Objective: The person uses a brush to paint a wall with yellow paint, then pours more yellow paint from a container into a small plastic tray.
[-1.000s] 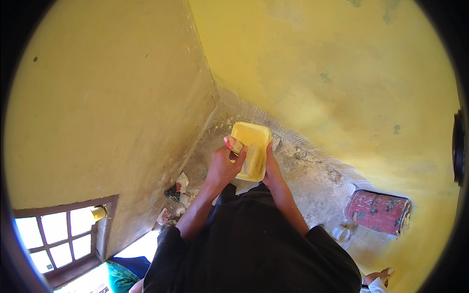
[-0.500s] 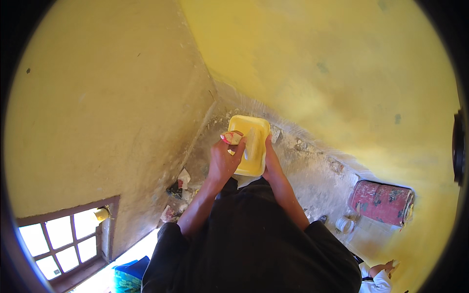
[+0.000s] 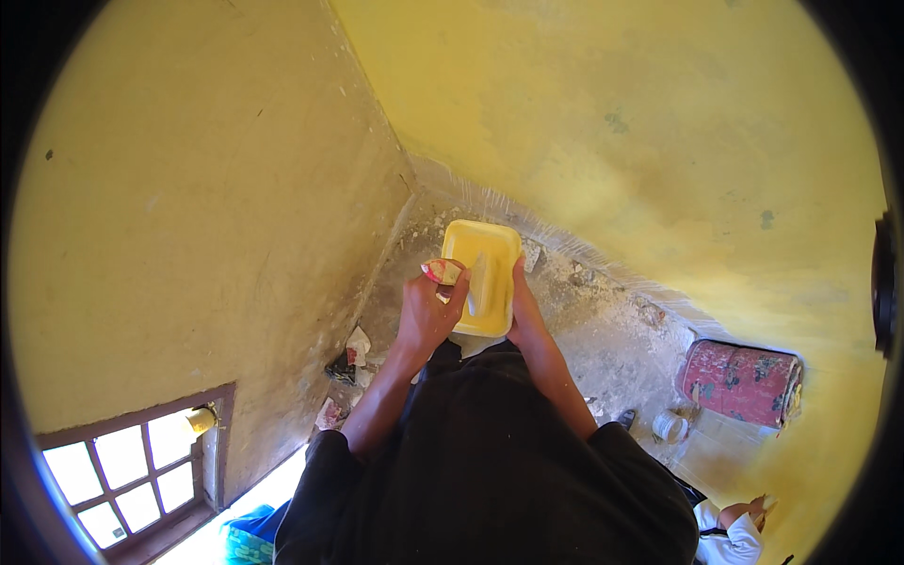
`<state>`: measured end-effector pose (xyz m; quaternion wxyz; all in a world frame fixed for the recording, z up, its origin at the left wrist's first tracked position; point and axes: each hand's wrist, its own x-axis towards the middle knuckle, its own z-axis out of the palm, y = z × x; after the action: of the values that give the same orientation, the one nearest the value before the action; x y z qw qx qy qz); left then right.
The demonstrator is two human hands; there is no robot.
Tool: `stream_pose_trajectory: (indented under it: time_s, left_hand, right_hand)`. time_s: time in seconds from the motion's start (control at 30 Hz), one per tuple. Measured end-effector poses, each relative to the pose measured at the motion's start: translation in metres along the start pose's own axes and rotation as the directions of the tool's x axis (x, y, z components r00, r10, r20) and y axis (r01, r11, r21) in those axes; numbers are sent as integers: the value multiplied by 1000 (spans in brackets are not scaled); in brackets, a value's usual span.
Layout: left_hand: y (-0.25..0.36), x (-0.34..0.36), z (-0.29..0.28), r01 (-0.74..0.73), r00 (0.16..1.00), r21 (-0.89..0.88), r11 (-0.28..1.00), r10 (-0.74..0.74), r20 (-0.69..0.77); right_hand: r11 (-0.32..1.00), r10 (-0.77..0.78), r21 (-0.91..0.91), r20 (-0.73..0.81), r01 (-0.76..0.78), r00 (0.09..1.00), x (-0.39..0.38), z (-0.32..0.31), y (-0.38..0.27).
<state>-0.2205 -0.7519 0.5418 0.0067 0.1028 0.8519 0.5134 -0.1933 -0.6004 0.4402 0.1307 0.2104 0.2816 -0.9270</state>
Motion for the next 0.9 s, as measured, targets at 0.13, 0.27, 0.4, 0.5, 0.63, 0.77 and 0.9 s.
stream_pose_trajectory:
  time_s: [0.13, 0.27, 0.4, 0.5, 0.63, 0.77, 0.9]
  left_hand:
    - [-5, -5, -6, 21, 998, 13, 1000, -22, 65]
    - [-3, -7, -9, 20, 998, -11, 1000, -19, 61]
    - [-7, -6, -5, -28, 999, 10, 1000, 28, 15]
    - [-7, -4, -3, -96, 995, -1, 995, 96, -28]
    - [-1, 1, -2, -102, 992, -19, 995, 100, -80]
    - [1, 3, -2, -90, 992, -20, 996, 87, -95]
    - [2, 7, -1, -61, 991, -22, 998, 58, -121]
  right_hand:
    - [998, -2, -65, -44, -1, 999, -4, 9, -6]
    - [998, -26, -63, -32, 24, 999, -5, 14, -7]
    - [997, -20, -76, -31, 17, 999, -1, 8, -3]
    - [996, -39, -85, -38, 36, 999, 1, 8, -1]
    - [997, -40, -75, -32, 37, 999, 1, 7, 1]
    - [998, -37, -48, -5, 37, 999, 0, 7, 4]
    - [997, -50, -62, 9, 50, 999, -2, 11, 4]
